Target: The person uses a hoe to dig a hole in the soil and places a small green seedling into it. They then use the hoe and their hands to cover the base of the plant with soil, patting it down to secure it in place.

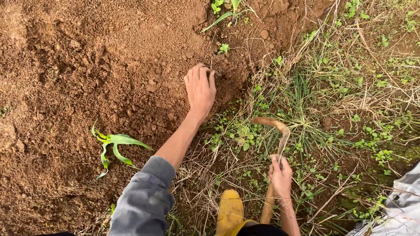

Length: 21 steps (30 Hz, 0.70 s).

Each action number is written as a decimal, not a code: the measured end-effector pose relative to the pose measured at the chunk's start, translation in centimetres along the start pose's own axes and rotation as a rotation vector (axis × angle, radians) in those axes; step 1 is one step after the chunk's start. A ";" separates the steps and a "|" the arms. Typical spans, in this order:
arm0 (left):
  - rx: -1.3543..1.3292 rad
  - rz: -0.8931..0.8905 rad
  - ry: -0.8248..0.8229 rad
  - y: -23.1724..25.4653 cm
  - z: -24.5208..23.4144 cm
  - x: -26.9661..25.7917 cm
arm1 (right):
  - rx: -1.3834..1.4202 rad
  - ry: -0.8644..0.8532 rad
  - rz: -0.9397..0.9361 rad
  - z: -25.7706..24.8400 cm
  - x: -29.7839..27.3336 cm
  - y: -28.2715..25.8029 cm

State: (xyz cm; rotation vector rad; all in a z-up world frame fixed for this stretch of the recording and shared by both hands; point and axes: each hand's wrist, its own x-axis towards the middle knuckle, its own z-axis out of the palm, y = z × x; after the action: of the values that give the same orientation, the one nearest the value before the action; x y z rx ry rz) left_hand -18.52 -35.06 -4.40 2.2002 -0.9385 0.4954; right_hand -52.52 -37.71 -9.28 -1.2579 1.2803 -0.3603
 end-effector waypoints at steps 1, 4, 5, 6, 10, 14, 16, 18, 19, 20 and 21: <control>-0.001 -0.001 0.002 0.4 0.0 0.1 | -0.001 0.001 -0.002 0.0 0.0 0.0; -0.045 -0.017 -0.046 1.0 0.5 0.2 | 0.015 -0.003 -0.008 0.1 -0.1 0.3; -0.027 -0.068 -0.048 1.0 1.1 0.2 | 0.026 -0.018 -0.019 0.0 0.0 0.6; -0.010 -0.120 -0.051 1.0 1.6 0.1 | 0.037 -0.032 -0.031 0.0 0.1 0.8; -0.154 -0.207 -0.137 1.9 1.1 0.3 | -0.004 -0.045 -0.060 -0.3 0.2 1.6; -0.591 -0.692 -0.250 4.0 -2.5 1.4 | -0.025 -0.003 0.003 0.1 -0.9 0.5; -0.677 -0.791 -0.228 3.0 -1.1 1.0 | -0.023 -0.009 0.006 0.0 -1.0 0.8; -0.230 -0.277 -0.059 0.6 2.6 -0.1 | -0.054 -0.013 -0.002 -0.1 -0.8 1.6; -0.231 -0.278 -0.060 0.9 2.4 0.1 | -0.055 -0.011 -0.002 -0.2 -0.8 1.9; -0.200 -0.300 -0.090 1.1 2.2 0.3 | -0.050 -0.015 -0.005 -0.3 -0.7 2.2; -0.167 -0.322 -0.118 1.3 2.0 0.5 | -0.045 -0.019 -0.008 -0.3 -0.6 2.4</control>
State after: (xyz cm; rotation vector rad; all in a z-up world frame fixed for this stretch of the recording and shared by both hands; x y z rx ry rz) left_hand -19.00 -37.37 -4.90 2.1885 -0.6398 0.1317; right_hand -54.02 -36.51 -10.95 -1.3021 1.2733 -0.3261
